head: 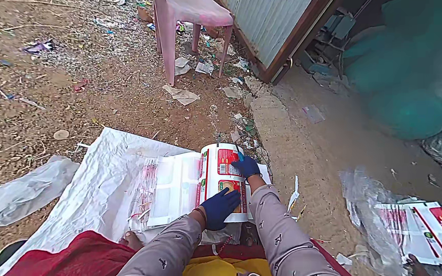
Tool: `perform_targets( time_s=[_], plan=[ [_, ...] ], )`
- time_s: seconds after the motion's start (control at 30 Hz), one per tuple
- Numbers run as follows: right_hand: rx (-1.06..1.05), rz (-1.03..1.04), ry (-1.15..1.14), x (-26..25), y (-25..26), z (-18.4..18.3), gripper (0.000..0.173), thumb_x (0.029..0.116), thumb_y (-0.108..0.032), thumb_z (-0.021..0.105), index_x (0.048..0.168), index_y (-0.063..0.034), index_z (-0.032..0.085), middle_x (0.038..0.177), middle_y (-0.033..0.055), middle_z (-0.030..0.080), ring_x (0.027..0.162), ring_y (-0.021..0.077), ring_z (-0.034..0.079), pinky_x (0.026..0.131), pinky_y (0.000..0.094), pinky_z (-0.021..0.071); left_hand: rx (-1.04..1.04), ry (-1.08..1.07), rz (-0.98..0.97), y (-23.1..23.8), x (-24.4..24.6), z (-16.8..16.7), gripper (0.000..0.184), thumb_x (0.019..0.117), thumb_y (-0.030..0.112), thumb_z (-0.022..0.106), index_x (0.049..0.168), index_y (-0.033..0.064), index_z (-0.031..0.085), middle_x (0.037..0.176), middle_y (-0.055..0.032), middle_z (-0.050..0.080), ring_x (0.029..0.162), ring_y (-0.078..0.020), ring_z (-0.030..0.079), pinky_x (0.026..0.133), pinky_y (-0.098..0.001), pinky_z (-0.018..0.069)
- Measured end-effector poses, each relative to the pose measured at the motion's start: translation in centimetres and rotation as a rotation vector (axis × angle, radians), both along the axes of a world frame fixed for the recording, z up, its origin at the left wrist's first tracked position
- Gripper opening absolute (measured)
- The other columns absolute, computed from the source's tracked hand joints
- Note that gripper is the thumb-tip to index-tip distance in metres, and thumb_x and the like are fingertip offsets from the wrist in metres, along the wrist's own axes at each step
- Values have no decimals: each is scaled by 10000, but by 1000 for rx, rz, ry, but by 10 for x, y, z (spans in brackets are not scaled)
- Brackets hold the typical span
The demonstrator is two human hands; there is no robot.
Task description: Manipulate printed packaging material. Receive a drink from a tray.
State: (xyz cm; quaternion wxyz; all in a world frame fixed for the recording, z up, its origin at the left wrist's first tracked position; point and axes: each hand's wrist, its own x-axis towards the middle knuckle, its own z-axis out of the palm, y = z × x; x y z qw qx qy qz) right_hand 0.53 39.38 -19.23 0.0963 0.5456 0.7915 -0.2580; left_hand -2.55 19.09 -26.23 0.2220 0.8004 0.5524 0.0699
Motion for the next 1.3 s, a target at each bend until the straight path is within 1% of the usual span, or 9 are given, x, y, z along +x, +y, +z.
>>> perform_targets(
  time_s=[0.2, 0.3, 0.4, 0.53, 0.7, 0.93, 1.03, 1.17, 1.3],
  plan=[
    [96, 120, -219, -23, -14, 9, 441, 950, -425, 624, 1158, -42, 693, 1203, 185, 702, 1163, 344, 669, 921, 599, 531, 16, 6, 13, -1, 1, 0, 988, 887, 422, 747, 1614, -35, 257, 1712, -221, 202, 1612, -360, 106, 1281, -616, 66],
    [106, 101, -208, -23, -9, 5, 413, 963, -417, 610, 1091, -34, 698, 1155, 193, 710, 1119, 355, 680, 883, 604, 535, -3, 19, 26, -1, 4, 0, 976, 909, 434, 719, 1623, -27, 238, 1724, -213, 161, 1618, -349, 69, 1280, -618, 49],
    [21, 14, -97, -12, 2, 5, 429, 989, -395, 597, 1124, -1, 698, 1180, 214, 692, 1144, 356, 658, 948, 590, 506, -16, 19, 44, -3, -1, 2, 971, 918, 455, 701, 1618, -38, 244, 1724, -227, 141, 1619, -354, 58, 1285, -602, 48],
    [-10, 7, -84, -1, -5, 1, 629, 882, -571, 734, 1183, -21, 684, 1207, 199, 693, 1168, 347, 656, 981, 584, 512, -7, 5, 40, -3, 1, -1, 969, 908, 461, 713, 1607, -44, 270, 1718, -232, 164, 1612, -366, 102, 1289, -585, 72],
    [-13, 98, -171, -13, -5, 8, 413, 961, -360, 651, 1163, -2, 690, 1218, 219, 686, 1183, 356, 647, 982, 592, 500, 17, -4, 52, -3, 2, -3, 987, 894, 455, 731, 1606, -48, 268, 1718, -239, 153, 1611, -368, 101, 1288, -585, 77],
    [-31, -46, 17, 8, 5, -2, 374, 943, -334, 671, 1139, -16, 690, 1111, 197, 692, 1043, 330, 665, 910, 560, 513, 5, 6, 97, -4, 1, -2, 1035, 877, 494, 735, 1605, -60, 252, 1717, -264, 111, 1612, -387, 73, 1291, -572, 86],
    [-26, 24, -44, 9, -11, -1, 496, 916, -437, 701, 1221, -47, 662, 1189, 176, 695, 1139, 323, 662, 962, 573, 513, -11, 15, 90, -3, 1, -1, 1005, 877, 504, 729, 1600, -39, 291, 1717, -248, 142, 1609, -392, 84, 1289, -584, 82],
    [21, 27, -103, 7, -16, 8, 401, 941, -344, 644, 1209, -47, 669, 1203, 173, 696, 1153, 319, 665, 954, 565, 523, -13, 21, 90, -1, 3, -1, 1055, 847, 497, 759, 1612, -33, 262, 1724, -238, 117, 1612, -381, 78, 1291, -574, 78],
    [-37, -98, 71, 28, 13, -4, 302, 934, -296, 658, 1113, -55, 687, 942, 115, 666, 813, 246, 636, 761, 482, 519, -26, 22, 110, -3, 1, 2, 1043, 875, 504, 730, 1611, -53, 243, 1721, -246, 124, 1614, -367, 82, 1296, -556, 71]
  ],
)
